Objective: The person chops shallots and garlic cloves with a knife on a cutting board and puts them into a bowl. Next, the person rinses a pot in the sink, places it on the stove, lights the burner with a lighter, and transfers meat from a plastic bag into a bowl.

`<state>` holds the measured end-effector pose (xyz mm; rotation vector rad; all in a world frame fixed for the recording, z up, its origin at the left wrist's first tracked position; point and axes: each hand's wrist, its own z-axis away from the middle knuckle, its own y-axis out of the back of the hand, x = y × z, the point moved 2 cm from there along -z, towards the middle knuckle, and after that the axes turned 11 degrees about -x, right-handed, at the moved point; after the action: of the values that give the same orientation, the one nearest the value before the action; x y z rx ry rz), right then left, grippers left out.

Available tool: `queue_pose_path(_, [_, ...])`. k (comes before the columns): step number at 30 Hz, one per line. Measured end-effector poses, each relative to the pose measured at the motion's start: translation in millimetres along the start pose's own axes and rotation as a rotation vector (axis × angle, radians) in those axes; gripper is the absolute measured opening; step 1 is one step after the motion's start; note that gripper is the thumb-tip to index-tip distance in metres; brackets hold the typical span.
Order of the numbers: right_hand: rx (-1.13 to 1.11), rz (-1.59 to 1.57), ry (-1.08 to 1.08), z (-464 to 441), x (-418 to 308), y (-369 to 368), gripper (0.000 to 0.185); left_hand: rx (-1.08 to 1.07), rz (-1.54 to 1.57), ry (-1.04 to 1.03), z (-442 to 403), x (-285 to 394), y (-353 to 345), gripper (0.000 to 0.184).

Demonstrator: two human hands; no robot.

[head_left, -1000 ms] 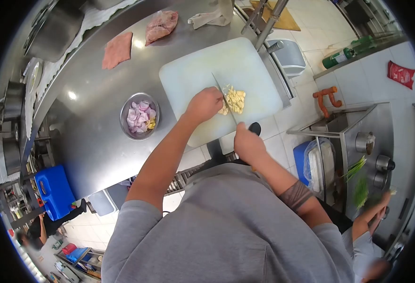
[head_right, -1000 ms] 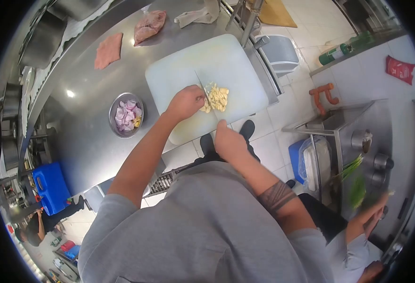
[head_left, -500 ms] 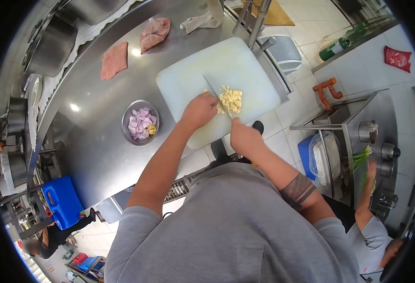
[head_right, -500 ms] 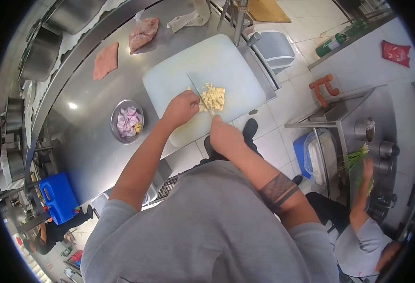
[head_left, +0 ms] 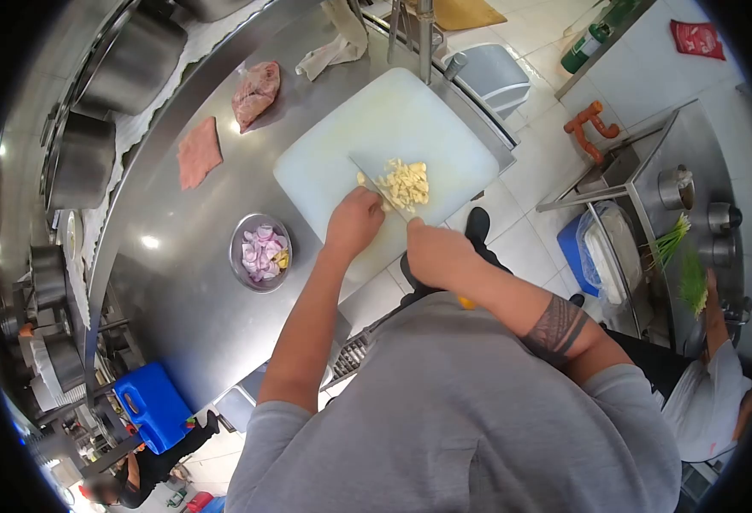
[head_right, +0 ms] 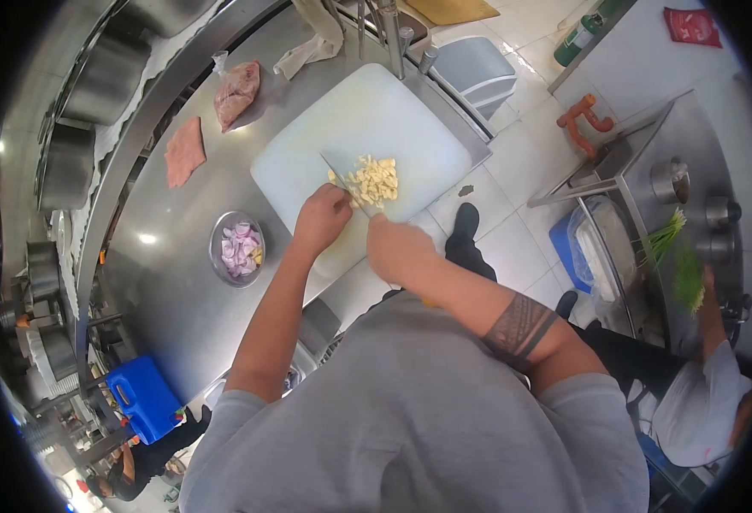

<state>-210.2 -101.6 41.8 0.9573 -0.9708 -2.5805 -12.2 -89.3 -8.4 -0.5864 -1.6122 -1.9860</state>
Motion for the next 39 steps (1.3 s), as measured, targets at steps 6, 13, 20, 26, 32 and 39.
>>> queue_pose_path(6, [0.033,-0.021,0.03,-1,-1,-7,0.016,0.038,0.017,-0.034,6,-4,-1,0.013])
queue_pose_path(13, [-0.069,-0.029,0.025,-7,-9,-16,0.019,0.078,0.062,0.031,14,-9,-3,0.012])
queue_pose_path(20, [-0.03,0.089,0.008,-24,17,13,0.023,0.513,-0.046,-0.075,-5,-26,18,0.02])
queue_pose_path(26, [-0.072,0.175,-0.017,-10,6,33,0.024,0.253,0.036,-0.066,0,-25,-1,0.028])
queue_pose_path(32, [-0.106,0.118,0.001,-2,-14,8,0.022,0.312,0.137,0.087,27,-13,-3,0.019])
queue_pose_path(39, [-0.104,0.102,0.009,-8,-31,12,0.021,0.144,0.052,0.004,17,-19,-3,0.012])
